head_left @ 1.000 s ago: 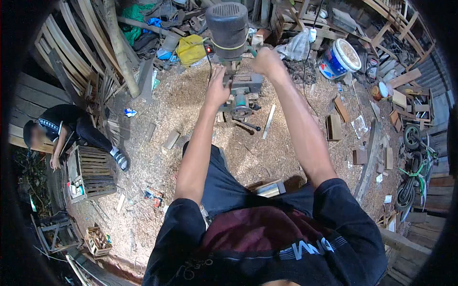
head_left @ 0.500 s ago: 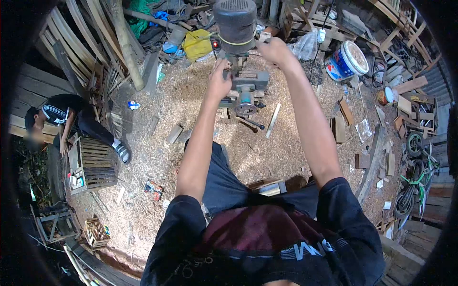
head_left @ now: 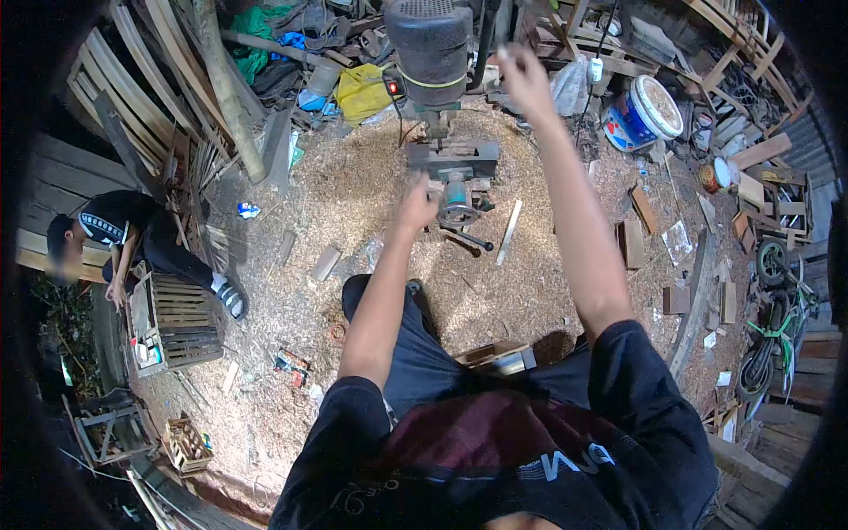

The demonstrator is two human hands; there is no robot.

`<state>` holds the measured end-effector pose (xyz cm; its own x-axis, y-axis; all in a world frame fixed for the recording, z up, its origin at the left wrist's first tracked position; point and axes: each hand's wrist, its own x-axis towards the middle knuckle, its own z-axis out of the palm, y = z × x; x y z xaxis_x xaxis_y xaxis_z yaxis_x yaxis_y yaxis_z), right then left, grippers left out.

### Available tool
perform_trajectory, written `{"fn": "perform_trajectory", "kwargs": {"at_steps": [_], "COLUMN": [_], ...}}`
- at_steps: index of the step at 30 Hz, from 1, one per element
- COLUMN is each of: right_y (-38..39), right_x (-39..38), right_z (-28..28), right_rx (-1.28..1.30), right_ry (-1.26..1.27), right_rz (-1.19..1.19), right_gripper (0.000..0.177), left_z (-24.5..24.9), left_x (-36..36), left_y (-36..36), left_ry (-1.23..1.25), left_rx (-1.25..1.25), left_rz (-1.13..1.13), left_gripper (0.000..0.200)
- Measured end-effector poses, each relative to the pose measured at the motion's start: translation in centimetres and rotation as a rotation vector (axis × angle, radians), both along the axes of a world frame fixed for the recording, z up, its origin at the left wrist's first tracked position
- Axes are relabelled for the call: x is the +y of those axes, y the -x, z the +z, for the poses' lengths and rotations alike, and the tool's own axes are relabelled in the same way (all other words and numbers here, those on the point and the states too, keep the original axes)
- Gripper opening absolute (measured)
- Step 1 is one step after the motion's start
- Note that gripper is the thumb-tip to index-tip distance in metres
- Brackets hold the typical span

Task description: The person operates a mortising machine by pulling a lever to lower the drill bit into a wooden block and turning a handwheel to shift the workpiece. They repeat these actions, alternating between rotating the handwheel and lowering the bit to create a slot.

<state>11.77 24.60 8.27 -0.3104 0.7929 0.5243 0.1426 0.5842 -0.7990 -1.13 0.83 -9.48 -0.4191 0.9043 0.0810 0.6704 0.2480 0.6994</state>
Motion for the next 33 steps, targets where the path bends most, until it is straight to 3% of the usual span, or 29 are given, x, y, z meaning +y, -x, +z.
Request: {"fn": "perform_trajectory", "kwargs": {"at_steps": [2, 5, 6, 8, 10, 11, 13, 14, 16, 18, 19, 20, 27, 33], "right_y": [-2.3, -5.9, -7.5, -10.2, -12.4, -12.3, -11.4, -11.5, -10.0, -9.3, -10.0, -10.4, -10.2, -10.6], "right_x": [-3.9, -8.8, -11.1, -14.6, -17.3, -17.8, -18.4, -18.0, -16.1, -15.6, -16.0, -15.7, -14.7, -15.9], "right_z": [-5.9, -22.0, -24.9, -34.3, -40.0, -40.0, -42.4, -43.5, -42.8, -43.7, -44.6, -49.9, -51.2, -53.2], "right_rx": [-0.032, -0.365, -0.416, -0.757, -0.79, -0.968, -0.843, -0.816, -0.737, -0.69, -0.675, -0.644, -0.875, -0.588], "right_ry": [0.065, 0.051, 0.305, 0.364, 0.381, 0.396, 0.475, 0.615, 0.879, 0.778, 0.733, 0.75, 0.632, 0.687], "right_rz": [0.004, -0.186, -0.047, 0.025, 0.189, 0.237, 0.135, 0.07, -0.064, -0.167, -0.219, -0.315, -0.248, -0.288], "right_gripper": [0.048, 0.044, 0.045, 0.063, 0.083, 0.087, 0.073, 0.063, 0.046, 0.034, 0.032, 0.033, 0.034, 0.027], "left_z": [-3.2, -7.3, -9.0, -10.3, -9.3, -8.9, -8.9, -11.8, -11.9, -11.0, -11.4, -11.7, -11.6, -11.2], "left_x": [0.0, -0.9, -0.9, -1.8, -1.4, -1.4, -1.4, -1.4, -1.3, -1.4, -1.8, -1.7, -1.4, -1.2], "left_y": [-1.1, -2.7, -2.7, -3.2, -3.1, -3.2, -2.9, -2.6, -2.6, -2.9, -3.0, -2.9, -3.1, -3.3], "left_ry": [0.094, 0.2, 0.223, 0.298, 0.381, 0.38, 0.382, 0.285, 0.295, 0.314, 0.296, 0.271, 0.275, 0.267], "left_rx": [0.017, 0.042, 0.053, 0.055, -0.02, -0.011, 0.013, 0.028, -0.021, -0.084, -0.087, -0.088, -0.129, -0.158], "left_rz": [-0.091, -0.226, -0.251, -0.301, -0.304, -0.311, -0.332, -0.327, -0.306, -0.302, -0.305, -0.308, -0.305, -0.282], "left_gripper": [0.071, 0.081, 0.085, 0.091, 0.098, 0.098, 0.1, 0.108, 0.103, 0.101, 0.101, 0.101, 0.104, 0.104]}}
